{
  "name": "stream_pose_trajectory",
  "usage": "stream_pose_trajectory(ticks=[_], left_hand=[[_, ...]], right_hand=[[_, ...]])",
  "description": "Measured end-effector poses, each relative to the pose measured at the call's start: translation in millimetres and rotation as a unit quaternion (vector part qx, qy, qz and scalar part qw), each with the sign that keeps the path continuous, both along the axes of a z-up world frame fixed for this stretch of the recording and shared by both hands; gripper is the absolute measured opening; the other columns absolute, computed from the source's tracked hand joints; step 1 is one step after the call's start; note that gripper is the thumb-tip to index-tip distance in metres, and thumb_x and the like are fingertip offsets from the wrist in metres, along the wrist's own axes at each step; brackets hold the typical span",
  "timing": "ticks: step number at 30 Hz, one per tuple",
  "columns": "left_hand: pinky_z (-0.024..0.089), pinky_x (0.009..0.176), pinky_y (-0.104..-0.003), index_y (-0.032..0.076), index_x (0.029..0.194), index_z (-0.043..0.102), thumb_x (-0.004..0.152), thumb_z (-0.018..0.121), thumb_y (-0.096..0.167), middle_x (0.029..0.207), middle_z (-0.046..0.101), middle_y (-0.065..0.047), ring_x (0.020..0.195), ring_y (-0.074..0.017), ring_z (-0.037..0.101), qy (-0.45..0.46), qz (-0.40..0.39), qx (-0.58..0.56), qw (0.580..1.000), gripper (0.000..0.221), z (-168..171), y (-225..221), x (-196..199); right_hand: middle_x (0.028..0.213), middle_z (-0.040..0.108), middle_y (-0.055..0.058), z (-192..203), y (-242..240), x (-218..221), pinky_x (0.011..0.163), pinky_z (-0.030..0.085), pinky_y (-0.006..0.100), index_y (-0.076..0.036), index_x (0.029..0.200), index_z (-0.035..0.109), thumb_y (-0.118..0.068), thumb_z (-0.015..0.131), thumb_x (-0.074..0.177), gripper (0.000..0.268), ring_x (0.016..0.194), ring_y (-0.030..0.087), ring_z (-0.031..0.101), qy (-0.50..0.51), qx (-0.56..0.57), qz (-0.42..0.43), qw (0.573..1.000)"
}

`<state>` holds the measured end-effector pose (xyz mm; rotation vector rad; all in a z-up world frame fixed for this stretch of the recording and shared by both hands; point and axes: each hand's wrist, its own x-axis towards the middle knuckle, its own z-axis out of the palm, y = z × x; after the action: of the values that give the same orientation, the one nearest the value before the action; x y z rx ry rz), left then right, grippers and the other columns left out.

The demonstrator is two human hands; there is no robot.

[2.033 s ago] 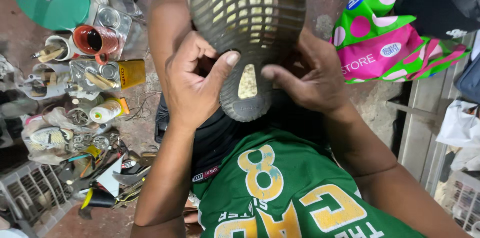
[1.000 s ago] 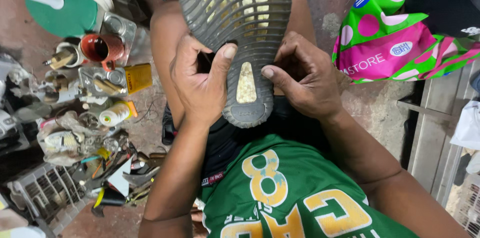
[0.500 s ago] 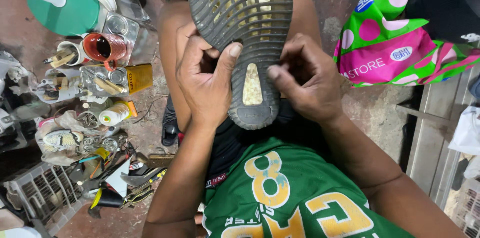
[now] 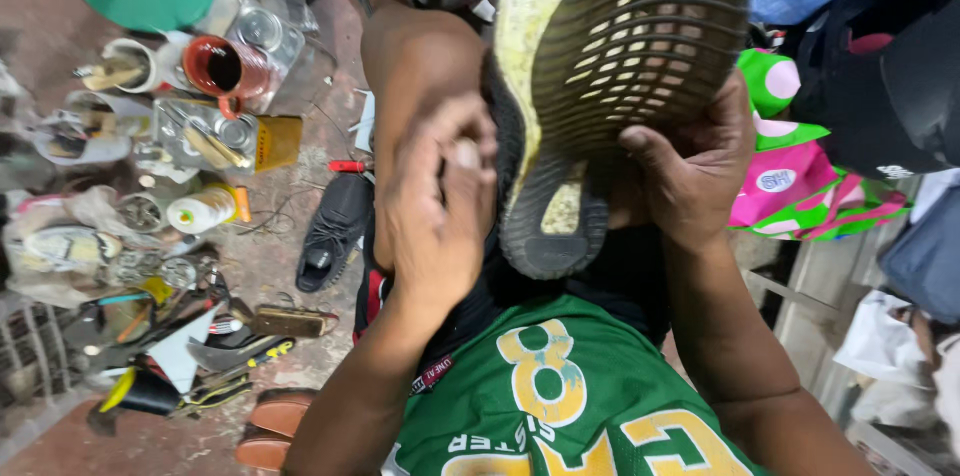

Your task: The person hammers the sole of a black sneaker, then applies adhesive to the edges and presses the upper and sole together by hand.

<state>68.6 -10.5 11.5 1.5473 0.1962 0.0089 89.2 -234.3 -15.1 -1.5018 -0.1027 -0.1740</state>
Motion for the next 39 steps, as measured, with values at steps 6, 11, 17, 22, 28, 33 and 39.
stream_pose_trajectory(ticks=[6,11,17,22,28,33,39], left_hand=[[0.056,0.088,-0.033,0.006,0.108,0.070,0.090,0.077,0.005,0.106,0.070,-0.012,0.100,-0.0252,0.070,-0.135,-0.041,0.109,0.984,0.019,-1.2,-0.5,-17.1],[0.056,0.080,-0.033,0.006,0.097,0.070,0.086,0.084,0.008,0.096,0.070,-0.010,0.089,-0.0239,0.071,-0.116,-0.022,0.116,0.986,0.018,-10.4,-4.5,-17.7],[0.056,0.079,-0.032,0.004,0.095,0.068,0.089,0.082,0.005,0.095,0.071,-0.010,0.087,-0.0231,0.072,-0.106,-0.011,0.093,0.990,0.015,-14.0,-5.8,-21.1],[0.057,0.080,-0.031,0.004,0.097,0.066,0.091,0.081,0.005,0.097,0.072,-0.009,0.088,-0.0209,0.073,-0.102,-0.001,0.085,0.991,0.016,-20.3,-9.8,-24.3],[0.062,0.077,-0.025,0.002,0.128,0.060,0.091,0.078,0.004,0.101,0.073,-0.007,0.088,-0.0116,0.072,-0.011,-0.011,-0.020,1.000,0.042,-12.6,-13.7,-15.7],[0.053,0.061,-0.022,0.002,0.130,0.059,0.088,0.078,0.006,0.097,0.060,-0.001,0.076,-0.0081,0.062,-0.021,-0.045,0.061,0.997,0.047,1.2,2.1,12.1],[0.047,0.079,-0.020,0.004,0.108,0.064,0.097,0.085,0.003,0.090,0.060,0.000,0.083,-0.0059,0.054,-0.120,-0.059,0.044,0.990,0.024,-13.5,-1.6,41.4]], right_hand=[[0.114,0.067,0.010,-23.2,-4.1,-0.4,0.098,0.054,0.028,-0.007,0.117,0.047,-0.001,0.085,0.102,0.041,0.103,0.014,0.067,-0.042,0.043,-0.013,0.998],[0.113,0.070,0.011,-24.7,-2.8,-5.9,0.095,0.056,0.026,-0.007,0.116,0.045,0.001,0.083,0.101,0.041,0.102,0.014,0.070,-0.027,-0.004,-0.035,0.999],[0.112,0.069,0.009,-24.8,2.8,-9.0,0.096,0.057,0.026,-0.007,0.115,0.044,0.006,0.083,0.102,0.042,0.103,0.013,0.070,-0.036,-0.023,-0.039,0.998],[0.108,0.067,0.006,-31.2,-1.2,-10.1,0.093,0.056,0.024,-0.008,0.114,0.044,0.007,0.083,0.103,0.044,0.100,0.010,0.068,-0.043,-0.041,-0.039,0.997],[0.100,0.059,0.001,-31.2,-3.2,-10.7,0.087,0.051,0.021,-0.007,0.115,0.045,0.011,0.085,0.106,0.044,0.093,0.008,0.060,-0.045,-0.053,-0.041,0.997],[0.118,0.066,0.007,-26.9,3.4,-9.1,0.101,0.058,0.030,-0.010,0.121,0.045,0.008,0.082,0.098,0.047,0.110,0.015,0.068,-0.025,0.006,-0.030,0.999],[0.119,0.065,0.007,-16.8,3.0,-13.0,0.093,0.056,0.027,-0.007,0.125,0.050,0.004,0.074,0.102,0.036,0.105,0.013,0.066,0.027,0.014,0.006,1.000]])
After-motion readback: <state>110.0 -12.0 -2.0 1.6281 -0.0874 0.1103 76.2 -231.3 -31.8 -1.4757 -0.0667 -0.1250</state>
